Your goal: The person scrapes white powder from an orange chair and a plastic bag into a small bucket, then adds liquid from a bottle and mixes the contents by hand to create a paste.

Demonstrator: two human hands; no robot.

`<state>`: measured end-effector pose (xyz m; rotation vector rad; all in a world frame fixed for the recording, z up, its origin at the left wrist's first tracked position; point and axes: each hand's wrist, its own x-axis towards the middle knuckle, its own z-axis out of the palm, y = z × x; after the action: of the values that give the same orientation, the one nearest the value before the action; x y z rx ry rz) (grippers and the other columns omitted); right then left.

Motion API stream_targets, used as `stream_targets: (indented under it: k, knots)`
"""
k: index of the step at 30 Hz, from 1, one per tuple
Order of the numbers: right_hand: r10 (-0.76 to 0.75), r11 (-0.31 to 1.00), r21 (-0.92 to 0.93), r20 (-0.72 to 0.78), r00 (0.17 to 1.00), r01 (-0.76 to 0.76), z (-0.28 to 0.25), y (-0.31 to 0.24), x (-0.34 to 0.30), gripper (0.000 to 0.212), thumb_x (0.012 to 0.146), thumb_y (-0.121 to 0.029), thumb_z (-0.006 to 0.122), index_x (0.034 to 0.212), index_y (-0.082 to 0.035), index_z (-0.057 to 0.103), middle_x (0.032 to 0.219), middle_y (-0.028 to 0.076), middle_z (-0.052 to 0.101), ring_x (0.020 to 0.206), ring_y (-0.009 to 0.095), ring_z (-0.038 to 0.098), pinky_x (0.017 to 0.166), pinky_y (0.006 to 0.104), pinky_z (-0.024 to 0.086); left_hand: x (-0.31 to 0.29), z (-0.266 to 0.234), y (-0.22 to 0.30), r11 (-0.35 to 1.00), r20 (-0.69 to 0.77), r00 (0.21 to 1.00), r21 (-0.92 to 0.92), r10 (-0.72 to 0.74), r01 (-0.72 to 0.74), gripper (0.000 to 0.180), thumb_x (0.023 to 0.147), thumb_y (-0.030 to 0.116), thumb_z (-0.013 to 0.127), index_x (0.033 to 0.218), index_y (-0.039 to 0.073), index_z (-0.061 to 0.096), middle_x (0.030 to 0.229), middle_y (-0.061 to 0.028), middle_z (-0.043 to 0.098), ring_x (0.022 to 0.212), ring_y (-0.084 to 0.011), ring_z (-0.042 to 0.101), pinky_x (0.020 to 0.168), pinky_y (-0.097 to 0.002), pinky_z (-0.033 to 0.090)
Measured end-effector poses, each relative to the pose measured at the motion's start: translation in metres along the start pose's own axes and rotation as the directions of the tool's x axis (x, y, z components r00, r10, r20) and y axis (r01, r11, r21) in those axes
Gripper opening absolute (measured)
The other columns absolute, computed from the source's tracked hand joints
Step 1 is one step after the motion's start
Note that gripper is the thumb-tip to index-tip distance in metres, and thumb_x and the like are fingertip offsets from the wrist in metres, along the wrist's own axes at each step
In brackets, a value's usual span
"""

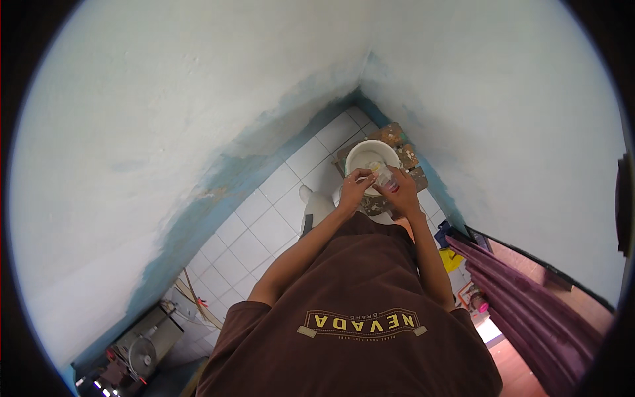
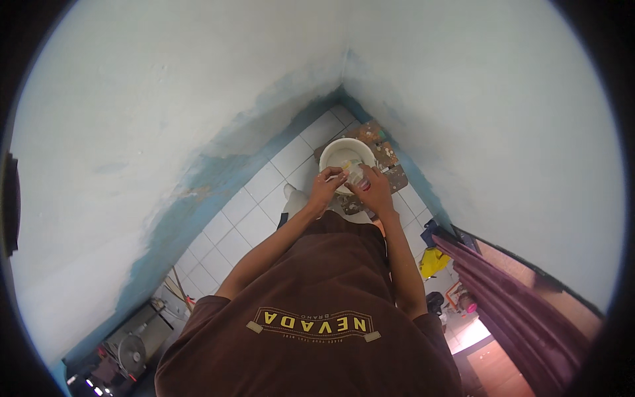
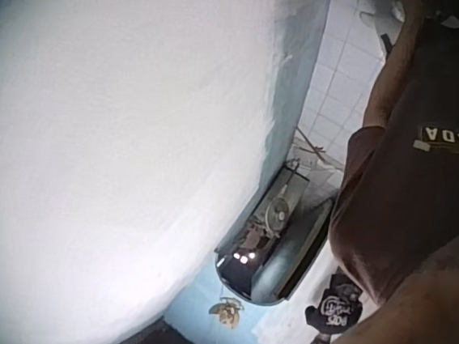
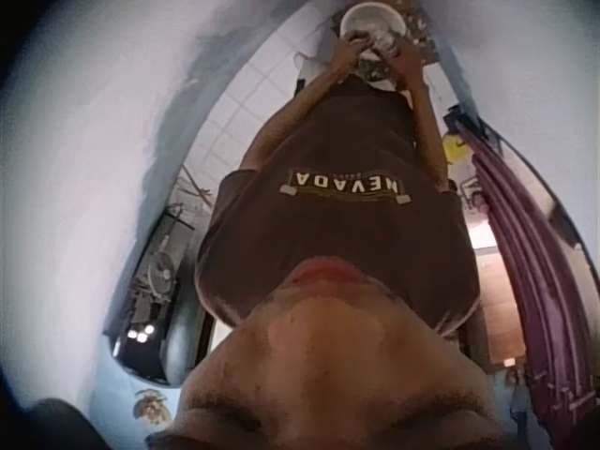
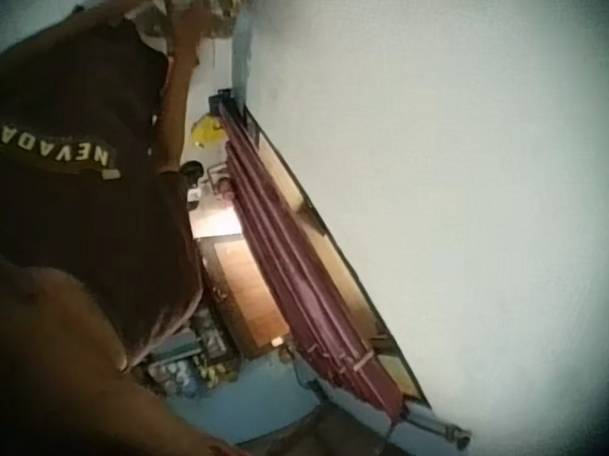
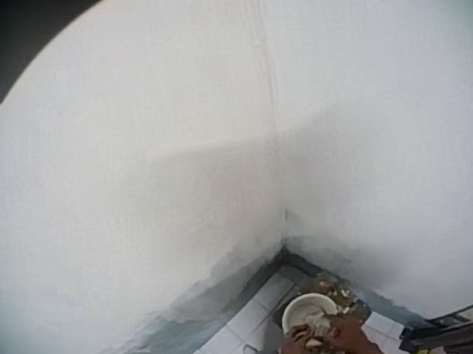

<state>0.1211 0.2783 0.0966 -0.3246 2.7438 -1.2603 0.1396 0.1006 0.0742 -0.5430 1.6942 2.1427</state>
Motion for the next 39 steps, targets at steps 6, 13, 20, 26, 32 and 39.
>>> stream_targets:
  k: [6,13,20,26,32,39]
  knots:
    - [0.013,0.996,0.085,-0.178,0.984,0.003,-0.014,0.001,-0.014,0.058,0.075,-0.027,0.085,0.121,0.0,0.063,0.107,0.02,0.067,0.096,0.036,0.067,0.081,0.0423,0.054,0.002,0.022,0.019,0.984,0.12,0.982,0.083,0.147,-0.158,0.031,0.092,0.024,0.074,0.11,0.001,0.063,0.105,-0.0085,0.068,0.098,-0.0174,0.066,0.083,-0.0302,0.05]
    - [0.202,0.974,0.171,-0.37,0.907,-0.147,-0.036,0.03,-0.045,0.048,0.078,-0.022,0.082,0.118,-0.003,0.064,0.109,0.018,0.067,0.097,0.037,0.068,0.082,0.0425,0.054,0.014,0.077,0.04,0.947,0.381,0.921,0.262,0.075,-0.185,0.023,0.092,0.014,0.07,0.11,0.0,0.064,0.11,-0.0093,0.07,0.105,-0.0185,0.066,0.089,-0.0331,0.052]
    - [0.227,0.973,0.147,-0.453,0.862,-0.179,-0.014,0.091,-0.053,0.048,0.079,-0.009,0.079,0.123,-0.003,0.062,0.113,0.014,0.063,0.103,0.027,0.067,0.079,0.0354,0.061,0.054,0.095,-0.009,0.888,0.537,0.824,0.273,0.179,-0.371,0.021,0.092,0.01,0.066,0.112,0.003,0.07,0.111,-0.011,0.072,0.102,-0.0198,0.068,0.091,-0.0308,0.052]
    - [0.258,0.965,0.161,-0.442,0.859,-0.207,0.004,0.112,-0.059,0.052,0.078,-0.01,0.08,0.125,-0.004,0.06,0.118,0.016,0.061,0.104,0.03,0.066,0.078,0.0358,0.061,0.061,0.092,-0.032,0.844,0.522,0.852,0.434,0.049,-0.314,0.027,0.095,0.012,0.063,0.12,0.004,0.069,0.107,-0.0089,0.072,0.097,-0.0154,0.067,0.089,-0.0295,0.051]
    - [0.26,0.966,0.139,-0.462,0.848,-0.22,0.017,0.123,-0.067,0.054,0.076,-0.014,0.08,0.125,-0.004,0.058,0.12,0.019,0.059,0.111,0.039,0.06,0.091,0.0458,0.051,0.055,0.073,-0.032,0.862,0.554,0.83,0.451,-0.069,-0.23,0.028,0.1,0.018,0.059,0.124,0.005,0.066,0.105,-0.0057,0.072,0.093,-0.0149,0.067,0.082,-0.0276,0.051]
    - [0.349,0.936,0.188,-0.409,0.843,-0.297,0.016,0.111,-0.063,0.053,0.078,-0.016,0.078,0.126,-0.006,0.058,0.122,0.02,0.057,0.115,0.041,0.056,0.095,0.0475,0.048,0.064,0.005,-0.028,0.956,0.267,0.953,0.212,0.141,-0.201,0.02,0.102,0.016,0.054,0.11,0.003,0.068,0.104,-0.006,0.071,0.087,-0.0145,0.066,0.078,-0.0291,0.054]
